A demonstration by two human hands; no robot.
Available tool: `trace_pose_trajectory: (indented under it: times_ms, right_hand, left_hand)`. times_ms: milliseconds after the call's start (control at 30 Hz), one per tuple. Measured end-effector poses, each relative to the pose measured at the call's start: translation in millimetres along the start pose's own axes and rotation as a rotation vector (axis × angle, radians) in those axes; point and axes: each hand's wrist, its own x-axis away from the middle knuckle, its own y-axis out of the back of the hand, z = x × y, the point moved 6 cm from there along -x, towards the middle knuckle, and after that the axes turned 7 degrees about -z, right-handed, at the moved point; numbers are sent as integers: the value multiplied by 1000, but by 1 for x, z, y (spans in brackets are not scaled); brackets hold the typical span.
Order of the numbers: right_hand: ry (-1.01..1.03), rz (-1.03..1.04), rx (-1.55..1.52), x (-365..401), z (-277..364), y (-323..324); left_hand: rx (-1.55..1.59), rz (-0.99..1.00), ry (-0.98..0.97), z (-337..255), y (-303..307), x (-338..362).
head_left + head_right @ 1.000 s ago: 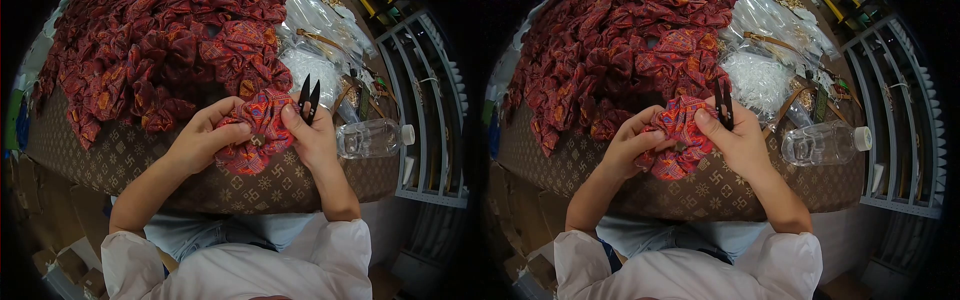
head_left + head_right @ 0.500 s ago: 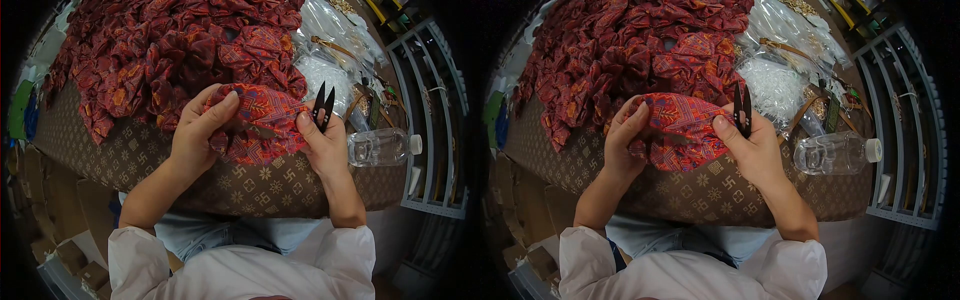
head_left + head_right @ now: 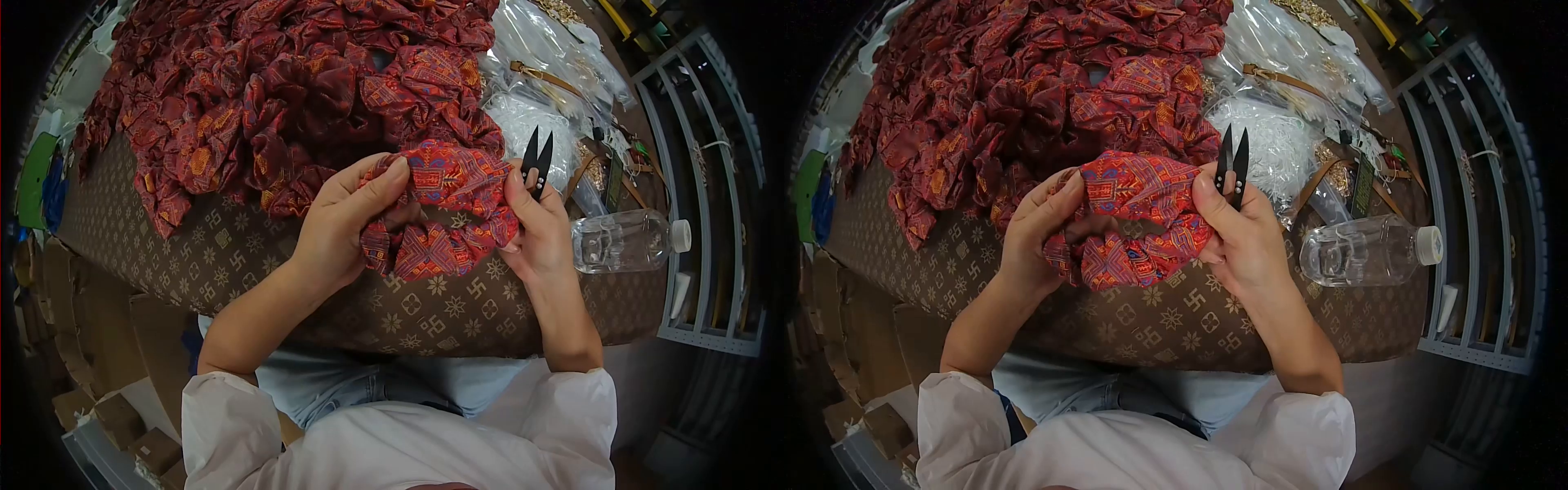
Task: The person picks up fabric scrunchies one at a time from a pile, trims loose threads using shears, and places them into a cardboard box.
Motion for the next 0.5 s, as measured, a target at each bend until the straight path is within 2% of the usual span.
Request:
trace_pose_trajectory:
  times_ms: [233, 300, 500]
  right_hand:
    - [69, 19, -40, -2, 3, 4]
    - [62, 132, -3, -1, 2, 0]
    - [55, 87, 59, 2, 1, -3]
  left_hand:
    - [-25, 22, -19, -1, 3, 0]
    - [35, -65, -24, -8, 4, 2]
    - [94, -32, 3, -5, 7, 1]
